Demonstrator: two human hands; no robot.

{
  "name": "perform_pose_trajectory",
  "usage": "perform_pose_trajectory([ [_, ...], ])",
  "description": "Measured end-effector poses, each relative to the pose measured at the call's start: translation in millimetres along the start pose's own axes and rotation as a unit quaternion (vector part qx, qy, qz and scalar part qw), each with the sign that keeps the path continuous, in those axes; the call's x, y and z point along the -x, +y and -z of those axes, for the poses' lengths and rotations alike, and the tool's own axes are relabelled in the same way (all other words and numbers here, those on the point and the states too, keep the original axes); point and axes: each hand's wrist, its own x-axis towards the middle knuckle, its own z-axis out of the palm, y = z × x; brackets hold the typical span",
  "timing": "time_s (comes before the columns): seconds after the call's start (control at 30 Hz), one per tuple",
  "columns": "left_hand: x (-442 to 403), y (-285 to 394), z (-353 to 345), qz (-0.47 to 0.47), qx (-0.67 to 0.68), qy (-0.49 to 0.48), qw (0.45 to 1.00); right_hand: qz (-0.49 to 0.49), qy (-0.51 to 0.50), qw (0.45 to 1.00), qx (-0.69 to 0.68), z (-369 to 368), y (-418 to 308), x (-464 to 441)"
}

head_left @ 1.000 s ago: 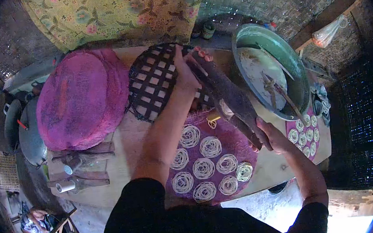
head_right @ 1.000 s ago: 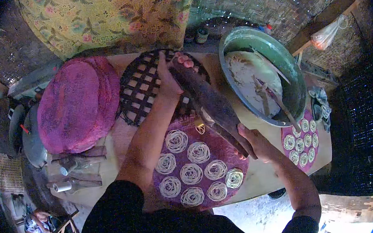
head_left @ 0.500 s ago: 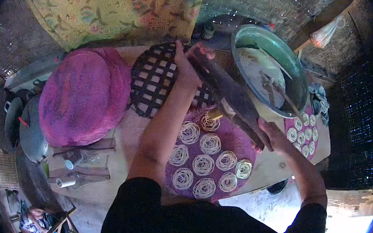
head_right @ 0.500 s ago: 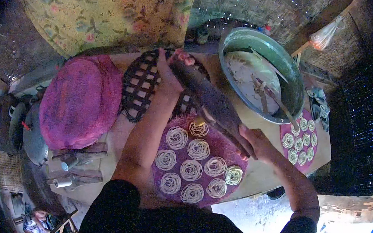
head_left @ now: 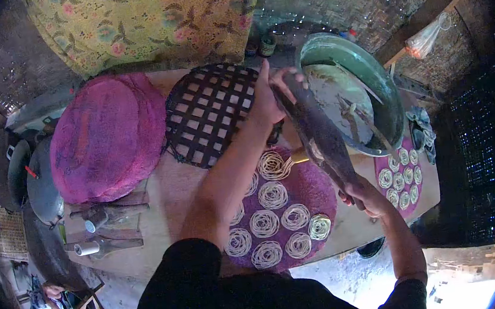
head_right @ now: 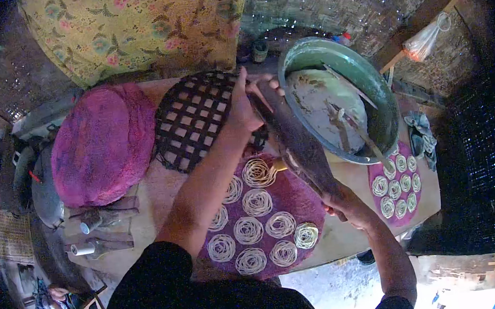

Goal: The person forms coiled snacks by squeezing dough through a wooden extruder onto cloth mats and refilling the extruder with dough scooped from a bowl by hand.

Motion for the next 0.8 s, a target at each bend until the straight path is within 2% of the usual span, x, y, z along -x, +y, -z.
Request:
perform_pose_trajectory([
  [0.07, 10, 2, -23, 0.024, -0.205, 0.120, 0.971, 0.012, -0.009, 1.000, -0.007, 1, 3, 5],
  [0.1, 16, 5, -13, 0.031, -0.209, 0.121, 0.970, 0.014, -0.008, 1.000, -0.015, 1, 3, 7],
  [0.13, 25, 6, 0, 0.098, -0.456, 0.186, 0.865, 0.021, 0.002, 1.000, -0.017, 1, 2, 10],
  [0.17, 33, 7, 8, 0.156, -0.667, 0.233, 0.690, 0.028, 0.012, 0.999, -0.020, 1, 3, 12],
  [0.23, 58, 1, -11, 0.265, -0.739, 0.043, 0.618, 0.045, 0.008, 0.999, -0.028, 5, 6, 10],
  [0.3, 70, -11, 60, 0.274, -0.731, 0.022, 0.625, 0.059, -0.030, 0.998, -0.019, 4, 4, 10],
  [0.37, 81, -21, 69, 0.281, -0.721, 0.003, 0.633, 0.056, -0.021, 0.998, -0.010, 0, 0, 9],
  [0.43, 85, -28, 18, 0.353, -0.701, 0.100, 0.611, 0.054, -0.015, 0.998, 0.003, -2, -1, 8],
  [0.5, 82, -30, 1, 0.360, -0.716, 0.078, 0.593, 0.060, -0.014, 0.998, 0.006, -3, 1, 4],
  [0.57, 83, -32, -40, 0.365, -0.725, 0.112, 0.573, 0.071, -0.007, 0.997, 0.012, -2, 2, 0],
  [0.6, 81, -31, -26, 0.366, -0.726, 0.109, 0.572, 0.080, 0.000, 0.997, 0.020, -2, 3, -1],
  [0.67, 78, -29, 23, 0.412, -0.640, 0.090, 0.643, 0.099, 0.024, 0.993, 0.053, -1, 7, -3],
  [0.7, 78, -29, 34, 0.412, -0.641, 0.088, 0.642, 0.118, 0.045, 0.988, 0.087, 0, 7, -3],
  [0.8, 88, -25, 67, 0.388, -0.701, 0.115, 0.587, 0.138, 0.051, 0.987, 0.059, -2, 6, 1],
])
